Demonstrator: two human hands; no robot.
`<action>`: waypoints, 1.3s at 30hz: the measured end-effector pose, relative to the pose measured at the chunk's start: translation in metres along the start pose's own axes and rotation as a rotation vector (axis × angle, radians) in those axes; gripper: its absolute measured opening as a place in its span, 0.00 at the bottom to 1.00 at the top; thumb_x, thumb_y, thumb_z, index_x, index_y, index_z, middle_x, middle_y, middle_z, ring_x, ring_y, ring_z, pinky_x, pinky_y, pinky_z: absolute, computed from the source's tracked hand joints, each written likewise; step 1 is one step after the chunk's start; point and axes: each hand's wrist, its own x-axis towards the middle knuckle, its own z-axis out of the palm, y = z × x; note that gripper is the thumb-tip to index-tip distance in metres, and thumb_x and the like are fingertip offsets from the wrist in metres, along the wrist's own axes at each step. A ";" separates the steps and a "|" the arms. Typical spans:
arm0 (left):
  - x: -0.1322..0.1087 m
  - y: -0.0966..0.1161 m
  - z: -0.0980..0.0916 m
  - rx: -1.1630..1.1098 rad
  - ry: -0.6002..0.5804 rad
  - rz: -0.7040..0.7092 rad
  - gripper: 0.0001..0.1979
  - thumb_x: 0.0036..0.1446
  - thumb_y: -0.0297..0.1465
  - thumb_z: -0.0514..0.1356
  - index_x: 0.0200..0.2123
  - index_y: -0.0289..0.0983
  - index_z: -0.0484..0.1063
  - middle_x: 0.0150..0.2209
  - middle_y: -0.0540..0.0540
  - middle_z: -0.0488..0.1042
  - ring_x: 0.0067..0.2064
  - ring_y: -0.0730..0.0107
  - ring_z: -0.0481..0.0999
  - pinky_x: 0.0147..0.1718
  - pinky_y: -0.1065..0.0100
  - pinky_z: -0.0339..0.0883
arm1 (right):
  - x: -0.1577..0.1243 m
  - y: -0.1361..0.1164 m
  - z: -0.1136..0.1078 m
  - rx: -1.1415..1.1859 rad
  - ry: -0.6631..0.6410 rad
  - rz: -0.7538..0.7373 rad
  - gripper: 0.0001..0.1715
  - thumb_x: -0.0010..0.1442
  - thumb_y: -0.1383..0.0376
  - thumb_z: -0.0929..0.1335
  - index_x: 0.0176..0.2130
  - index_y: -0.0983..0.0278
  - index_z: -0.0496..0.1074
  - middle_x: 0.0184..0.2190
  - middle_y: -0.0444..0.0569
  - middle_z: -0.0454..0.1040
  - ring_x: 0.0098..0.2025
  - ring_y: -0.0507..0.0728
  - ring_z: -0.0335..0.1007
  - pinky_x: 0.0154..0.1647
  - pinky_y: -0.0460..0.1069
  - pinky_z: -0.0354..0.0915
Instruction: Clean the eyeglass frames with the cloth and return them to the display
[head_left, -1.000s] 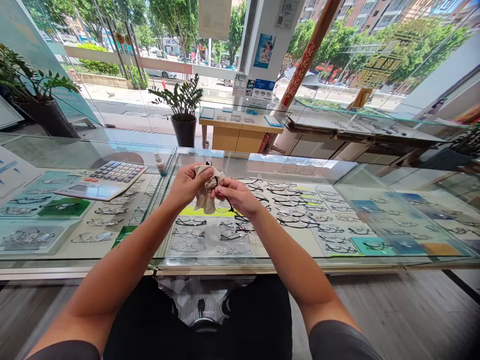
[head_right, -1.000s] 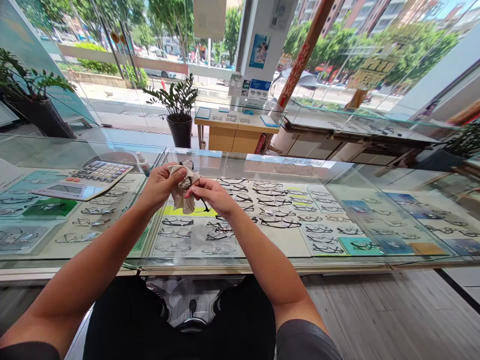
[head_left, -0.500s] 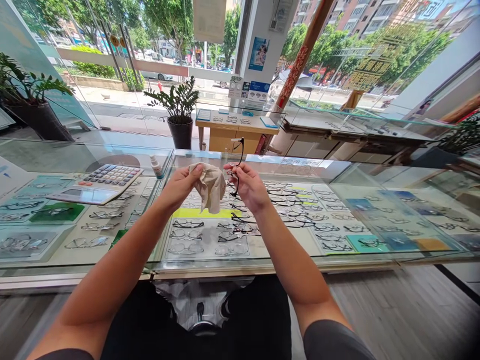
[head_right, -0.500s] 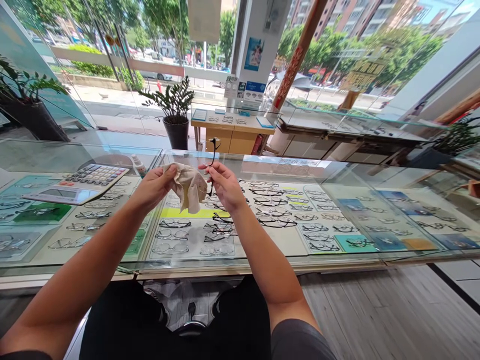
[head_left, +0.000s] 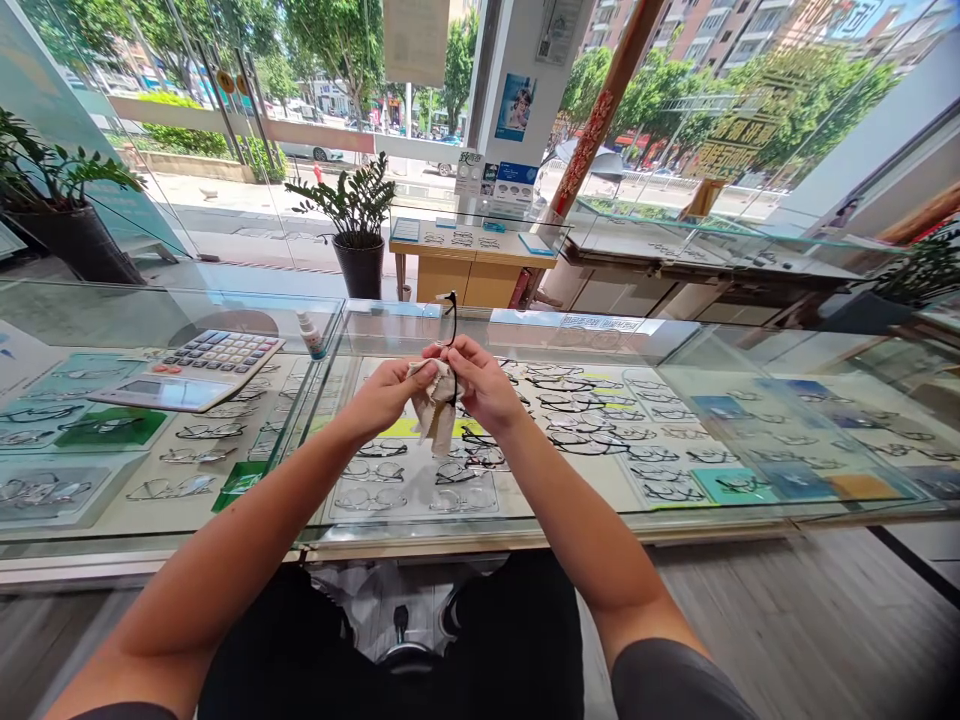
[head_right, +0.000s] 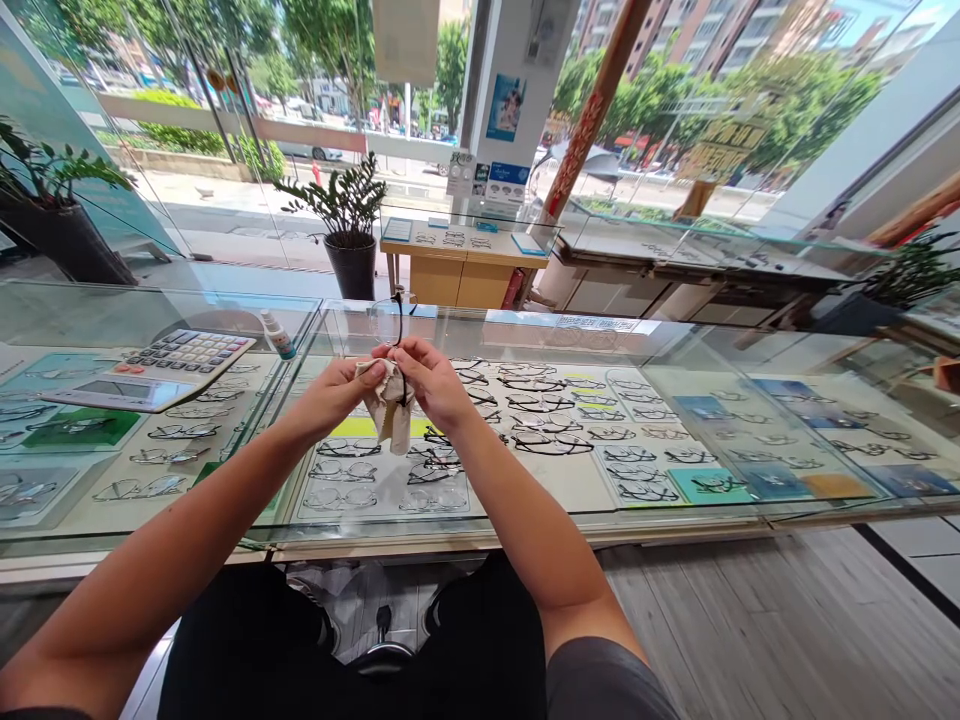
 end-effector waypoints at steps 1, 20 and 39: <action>0.000 0.001 0.000 -0.022 -0.018 -0.009 0.30 0.61 0.60 0.70 0.31 0.36 0.80 0.31 0.45 0.78 0.33 0.67 0.73 0.36 0.66 0.70 | 0.000 0.000 -0.001 0.008 0.007 0.002 0.29 0.50 0.45 0.85 0.35 0.58 0.73 0.43 0.46 0.84 0.40 0.54 0.78 0.44 0.48 0.76; -0.004 -0.010 0.017 0.024 0.333 0.037 0.35 0.52 0.58 0.77 0.51 0.37 0.86 0.49 0.40 0.86 0.45 0.59 0.82 0.46 0.62 0.76 | 0.001 0.011 0.007 0.037 0.015 -0.062 0.28 0.52 0.47 0.85 0.36 0.56 0.72 0.42 0.45 0.84 0.45 0.56 0.78 0.51 0.50 0.76; 0.012 0.003 -0.027 -0.023 0.410 0.099 0.29 0.55 0.59 0.74 0.35 0.36 0.81 0.31 0.47 0.79 0.32 0.69 0.73 0.35 0.68 0.67 | 0.006 -0.019 -0.019 0.043 0.168 -0.170 0.18 0.61 0.53 0.81 0.38 0.55 0.73 0.48 0.44 0.85 0.55 0.55 0.80 0.57 0.50 0.74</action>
